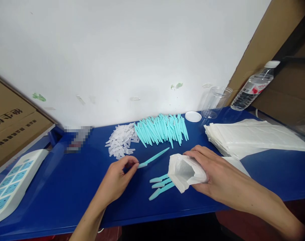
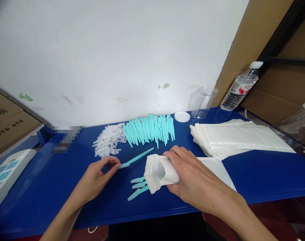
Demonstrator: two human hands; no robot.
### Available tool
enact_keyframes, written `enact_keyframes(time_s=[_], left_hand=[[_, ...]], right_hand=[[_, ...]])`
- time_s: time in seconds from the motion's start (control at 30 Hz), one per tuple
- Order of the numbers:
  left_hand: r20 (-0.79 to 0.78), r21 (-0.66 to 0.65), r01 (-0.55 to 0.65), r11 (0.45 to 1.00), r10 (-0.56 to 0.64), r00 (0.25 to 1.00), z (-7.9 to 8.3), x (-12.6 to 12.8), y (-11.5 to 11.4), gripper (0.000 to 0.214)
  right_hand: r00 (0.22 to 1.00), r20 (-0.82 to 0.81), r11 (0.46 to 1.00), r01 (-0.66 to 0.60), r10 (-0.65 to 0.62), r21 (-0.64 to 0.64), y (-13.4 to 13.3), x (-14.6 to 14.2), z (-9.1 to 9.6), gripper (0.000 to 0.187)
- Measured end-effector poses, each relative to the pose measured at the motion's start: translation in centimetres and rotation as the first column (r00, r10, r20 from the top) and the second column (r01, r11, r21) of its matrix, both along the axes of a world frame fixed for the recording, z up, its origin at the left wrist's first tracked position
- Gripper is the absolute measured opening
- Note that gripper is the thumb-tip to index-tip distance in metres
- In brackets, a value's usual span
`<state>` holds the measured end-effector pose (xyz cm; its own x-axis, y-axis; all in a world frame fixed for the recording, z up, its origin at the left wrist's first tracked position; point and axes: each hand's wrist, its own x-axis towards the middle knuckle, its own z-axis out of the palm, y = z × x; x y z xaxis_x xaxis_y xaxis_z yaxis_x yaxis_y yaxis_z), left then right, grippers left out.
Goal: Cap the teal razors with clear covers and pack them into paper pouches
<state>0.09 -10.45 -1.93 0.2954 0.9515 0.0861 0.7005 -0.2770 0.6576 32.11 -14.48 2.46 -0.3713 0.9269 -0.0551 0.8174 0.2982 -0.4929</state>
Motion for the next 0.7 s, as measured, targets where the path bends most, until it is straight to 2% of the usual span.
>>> enact_keyframes(time_s=[0.1,0.2,0.27,0.33,0.4,0.47,0.53,0.57,0.63,0.7], left_hand=[[0.088,0.046,-0.083,0.995,0.079,0.993,1.9,-2.8,-1.1,0.017],[0.056,0.102,-0.048,0.994,0.042,0.998,4.3,-4.2,-2.7,0.015],[-0.039,0.171,0.042,0.984,-0.036,0.999,5.7,-3.2,-3.4,0.010],[-0.123,0.220,0.172,0.960,-0.148,0.981,6.6,-0.5,-3.6,0.006],[-0.140,0.249,0.311,0.917,-0.284,0.949,6.9,2.7,-3.4,0.013],[-0.052,0.310,0.397,0.864,-0.401,0.914,6.7,5.0,-3.1,0.018],[0.081,0.383,0.290,0.877,-0.344,0.935,5.9,5.6,-2.8,0.019],[0.113,0.368,0.223,0.903,-0.281,0.953,5.3,5.2,-2.6,0.019],[0.044,0.236,0.184,0.954,-0.200,0.979,3.7,3.7,-2.3,0.019],[-0.116,0.057,0.276,0.960,-0.268,0.956,2.0,2.3,-1.9,0.023]], right_hand=[[1.000,0.003,1.000,-0.003,0.003,0.000,0.3,0.0,-0.2,0.039],[1.000,0.003,1.000,-0.004,0.004,-0.004,0.5,-0.3,-0.2,0.038],[1.000,-0.008,1.000,-0.013,0.013,-0.010,0.6,-0.6,0.0,0.036],[0.999,-0.027,0.999,-0.030,0.029,-0.018,0.5,-1.0,0.4,0.037],[0.998,-0.049,0.998,-0.045,0.043,-0.032,0.3,-1.3,0.9,0.039],[0.997,-0.071,0.998,-0.048,0.045,-0.045,0.0,-1.4,1.4,0.040],[0.996,-0.083,0.998,-0.041,0.036,-0.051,-0.2,-1.1,1.8,0.040],[0.996,-0.083,0.998,-0.031,0.027,-0.051,-0.3,-0.9,1.8,0.041],[0.997,-0.075,0.998,-0.017,0.013,-0.053,-0.5,-0.5,1.8,0.044],[0.998,-0.066,0.998,-0.012,0.008,-0.061,-0.5,-0.3,1.5,0.043]])
